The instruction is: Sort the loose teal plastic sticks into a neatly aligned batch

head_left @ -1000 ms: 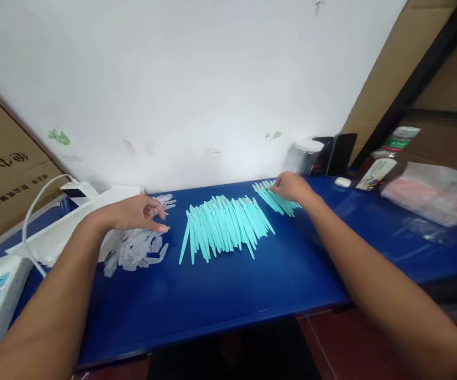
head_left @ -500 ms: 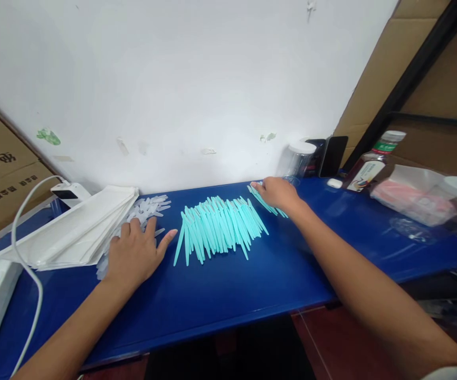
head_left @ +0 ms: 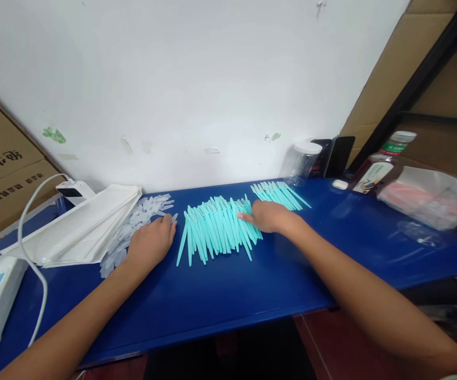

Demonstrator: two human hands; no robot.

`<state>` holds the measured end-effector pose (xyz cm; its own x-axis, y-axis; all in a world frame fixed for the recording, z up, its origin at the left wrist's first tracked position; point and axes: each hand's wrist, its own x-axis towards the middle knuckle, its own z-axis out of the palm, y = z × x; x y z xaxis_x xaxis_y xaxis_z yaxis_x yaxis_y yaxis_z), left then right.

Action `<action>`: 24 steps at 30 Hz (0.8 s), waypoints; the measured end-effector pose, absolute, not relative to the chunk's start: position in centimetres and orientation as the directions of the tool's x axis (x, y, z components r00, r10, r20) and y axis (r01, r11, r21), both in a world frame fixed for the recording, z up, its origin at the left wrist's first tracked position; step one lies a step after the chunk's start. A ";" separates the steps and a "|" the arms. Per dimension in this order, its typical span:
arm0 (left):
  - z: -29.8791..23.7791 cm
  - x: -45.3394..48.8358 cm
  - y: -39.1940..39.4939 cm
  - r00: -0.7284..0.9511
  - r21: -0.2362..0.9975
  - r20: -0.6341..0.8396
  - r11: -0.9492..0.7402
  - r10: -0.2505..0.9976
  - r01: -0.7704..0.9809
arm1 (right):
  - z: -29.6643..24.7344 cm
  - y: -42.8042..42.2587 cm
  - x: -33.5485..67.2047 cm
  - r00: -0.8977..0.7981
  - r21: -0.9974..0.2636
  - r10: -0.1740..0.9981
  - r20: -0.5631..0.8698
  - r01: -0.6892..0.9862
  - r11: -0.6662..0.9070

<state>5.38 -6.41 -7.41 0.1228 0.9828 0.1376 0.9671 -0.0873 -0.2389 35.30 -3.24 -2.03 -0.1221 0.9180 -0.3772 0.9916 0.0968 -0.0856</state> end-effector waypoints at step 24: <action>-5.1 2.9 -0.1 0.143 0.419 0.332 -0.281 0.933 0.864 | -3.3 -2.6 35.7 -0.177 -0.162 0.946 -0.272 0.977 0.136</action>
